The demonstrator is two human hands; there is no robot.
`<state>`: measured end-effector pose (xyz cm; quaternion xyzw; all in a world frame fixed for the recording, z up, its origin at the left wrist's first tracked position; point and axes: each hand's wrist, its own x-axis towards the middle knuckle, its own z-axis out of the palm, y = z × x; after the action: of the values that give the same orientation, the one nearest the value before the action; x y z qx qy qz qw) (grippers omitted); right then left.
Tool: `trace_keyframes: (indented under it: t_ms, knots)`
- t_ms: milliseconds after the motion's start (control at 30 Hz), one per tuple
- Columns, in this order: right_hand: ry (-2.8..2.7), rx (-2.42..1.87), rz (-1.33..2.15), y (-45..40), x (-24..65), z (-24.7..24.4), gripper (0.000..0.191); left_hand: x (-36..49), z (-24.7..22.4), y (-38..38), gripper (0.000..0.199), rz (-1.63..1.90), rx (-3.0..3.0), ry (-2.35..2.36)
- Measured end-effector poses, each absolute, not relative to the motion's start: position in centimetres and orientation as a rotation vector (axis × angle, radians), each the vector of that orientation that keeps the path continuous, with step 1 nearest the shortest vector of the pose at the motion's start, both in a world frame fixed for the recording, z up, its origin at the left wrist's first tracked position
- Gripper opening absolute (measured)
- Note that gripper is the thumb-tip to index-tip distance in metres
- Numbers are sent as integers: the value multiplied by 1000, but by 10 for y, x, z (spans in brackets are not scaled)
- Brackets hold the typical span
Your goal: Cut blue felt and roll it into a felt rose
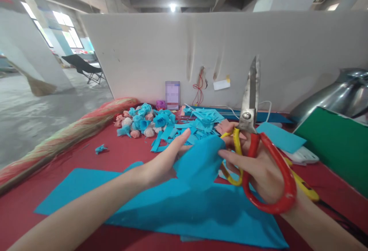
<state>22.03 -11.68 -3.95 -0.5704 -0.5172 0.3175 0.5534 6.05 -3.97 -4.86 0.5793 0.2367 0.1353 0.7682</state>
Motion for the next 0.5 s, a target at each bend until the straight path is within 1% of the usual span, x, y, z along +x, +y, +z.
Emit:
trace_keyframes:
  t_ms: [67, 167, 300, 400, 500]
  knots:
    - [-1237, -1332, 743, -115, 221, -38, 48, 65, -51, -38, 60, 177, 1058, 362]
    - [-1299, -1276, 763, -113, 224, -36, 43, 71, -55, -37, 45, 163, 1021, 239]
    - [-1399, -1188, 824, -114, 231, -36, 33, 70, -56, -40, 33, 239, 1055, 276]
    - [-1377, -1148, 768, -117, 236, -38, 29, 67, -50, -48, 22, 337, 1062, 326]
    - [-1262, -1154, 740, -119, 238, -37, 28, 64, -42, -56, 19, 479, 1110, 409]
